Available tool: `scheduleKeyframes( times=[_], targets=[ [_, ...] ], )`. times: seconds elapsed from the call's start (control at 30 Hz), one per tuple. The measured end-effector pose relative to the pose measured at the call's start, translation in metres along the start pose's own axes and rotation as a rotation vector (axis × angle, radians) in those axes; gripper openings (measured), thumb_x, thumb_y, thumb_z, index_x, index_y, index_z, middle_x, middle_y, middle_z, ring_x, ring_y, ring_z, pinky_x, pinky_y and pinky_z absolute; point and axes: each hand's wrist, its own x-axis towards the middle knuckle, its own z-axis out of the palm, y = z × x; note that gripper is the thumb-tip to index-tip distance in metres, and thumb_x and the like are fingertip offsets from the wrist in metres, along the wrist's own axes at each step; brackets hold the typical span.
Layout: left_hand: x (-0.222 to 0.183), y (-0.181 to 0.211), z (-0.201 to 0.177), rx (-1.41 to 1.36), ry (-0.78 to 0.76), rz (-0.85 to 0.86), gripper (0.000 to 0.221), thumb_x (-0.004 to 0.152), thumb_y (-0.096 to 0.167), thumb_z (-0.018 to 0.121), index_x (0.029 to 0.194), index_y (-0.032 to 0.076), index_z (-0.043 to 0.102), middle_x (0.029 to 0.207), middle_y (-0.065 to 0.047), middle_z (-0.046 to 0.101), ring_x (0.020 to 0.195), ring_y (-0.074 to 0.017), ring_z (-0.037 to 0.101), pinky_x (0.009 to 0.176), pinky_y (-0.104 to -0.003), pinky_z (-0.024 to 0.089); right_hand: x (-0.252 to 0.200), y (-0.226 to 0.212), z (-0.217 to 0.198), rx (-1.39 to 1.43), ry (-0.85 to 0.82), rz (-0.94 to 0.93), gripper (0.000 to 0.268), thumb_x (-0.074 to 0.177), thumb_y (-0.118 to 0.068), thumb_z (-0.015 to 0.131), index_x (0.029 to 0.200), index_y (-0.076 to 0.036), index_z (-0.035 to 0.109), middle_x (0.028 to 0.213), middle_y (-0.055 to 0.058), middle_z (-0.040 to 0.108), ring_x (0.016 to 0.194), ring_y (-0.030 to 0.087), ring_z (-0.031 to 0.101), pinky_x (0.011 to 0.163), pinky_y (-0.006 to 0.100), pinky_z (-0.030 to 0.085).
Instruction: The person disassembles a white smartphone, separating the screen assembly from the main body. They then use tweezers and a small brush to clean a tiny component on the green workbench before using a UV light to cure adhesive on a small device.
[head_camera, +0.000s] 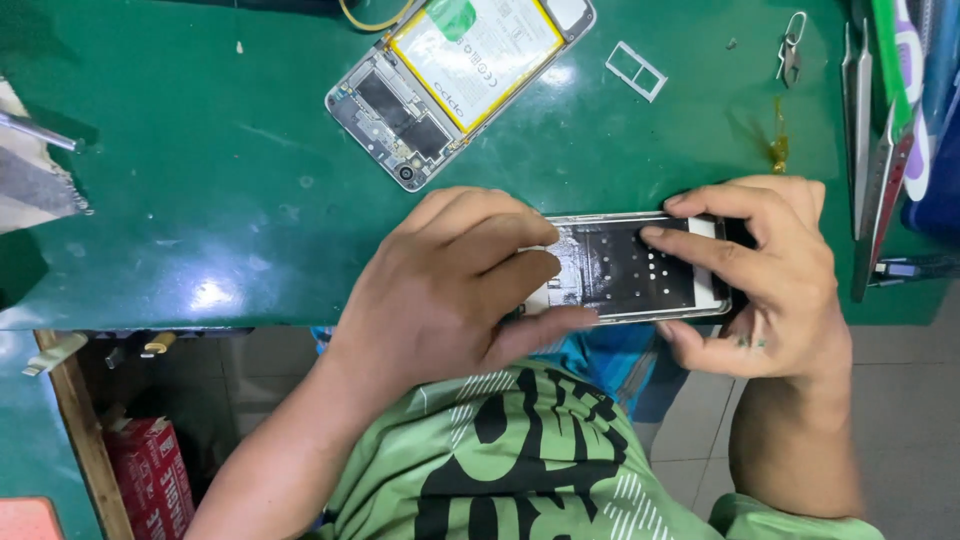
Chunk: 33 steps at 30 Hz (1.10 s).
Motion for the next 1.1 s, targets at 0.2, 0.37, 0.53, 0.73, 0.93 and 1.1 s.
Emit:
scheduleKeyframes(
  times=[0.2, 0.37, 0.53, 0.73, 0.93, 1.1],
  targets=[
    [0.013, 0.011, 0.003, 0.132, -0.177, -0.245, 0.013, 0.082, 0.012, 0.052, 0.095, 0.008, 0.052, 0.097, -0.008, 0.050, 0.076, -0.0268, 0.046, 0.064, -0.037, 0.037, -0.003, 0.000, -0.001, -0.005, -0.004, 0.017, 0.045, 0.068, -0.039, 0.058, 0.098, -0.005, 0.062, 0.105, 0.012, 0.054, 0.092, 0.029, 0.050, 0.084, 0.039, 0.029],
    [0.033, 0.012, 0.001, 0.030, -0.341, -0.385, 0.015, 0.078, 0.010, 0.050, 0.090, 0.005, 0.056, 0.086, -0.009, 0.044, 0.076, -0.0271, 0.046, 0.059, -0.040, 0.038, -0.005, 0.003, -0.002, 0.020, 0.025, -0.009, 0.044, 0.070, -0.038, 0.055, 0.099, -0.005, 0.062, 0.104, 0.014, 0.056, 0.091, 0.029, 0.051, 0.081, 0.038, 0.028],
    [0.042, 0.001, 0.009, -0.074, -0.490, -0.554, 0.022, 0.074, 0.013, 0.045, 0.092, 0.008, 0.057, 0.087, -0.011, 0.049, 0.079, -0.0291, 0.052, 0.068, -0.040, 0.040, -0.008, 0.005, -0.001, 0.043, 0.055, -0.004, 0.043, 0.072, -0.037, 0.051, 0.100, -0.006, 0.063, 0.104, 0.013, 0.058, 0.090, 0.028, 0.051, 0.081, 0.037, 0.026],
    [0.046, -0.004, 0.010, -0.025, -0.479, -0.493, 0.016, 0.070, 0.009, 0.048, 0.082, 0.008, 0.059, 0.076, -0.007, 0.053, 0.066, -0.0205, 0.056, 0.063, -0.033, 0.043, -0.007, 0.004, -0.004, 0.060, 0.074, 0.006, 0.044, 0.079, -0.036, 0.047, 0.103, -0.002, 0.062, 0.105, 0.014, 0.058, 0.090, 0.029, 0.050, 0.078, 0.038, 0.026],
    [0.047, -0.002, 0.009, -0.034, -0.456, -0.446, 0.017, 0.069, 0.007, 0.046, 0.080, 0.007, 0.059, 0.074, -0.007, 0.053, 0.062, -0.0178, 0.055, 0.062, -0.030, 0.044, -0.008, 0.005, -0.004, 0.093, 0.073, -0.007, 0.042, 0.079, -0.032, 0.049, 0.102, 0.001, 0.061, 0.104, 0.016, 0.059, 0.091, 0.030, 0.051, 0.078, 0.038, 0.027],
    [0.046, -0.002, 0.010, -0.012, -0.459, -0.461, 0.017, 0.069, 0.009, 0.047, 0.081, 0.008, 0.059, 0.075, -0.007, 0.053, 0.061, -0.0181, 0.055, 0.061, -0.031, 0.044, -0.007, 0.005, -0.004, 0.075, 0.082, -0.021, 0.040, 0.079, -0.031, 0.050, 0.102, 0.000, 0.061, 0.104, 0.015, 0.059, 0.090, 0.030, 0.051, 0.077, 0.038, 0.026]
  ],
)
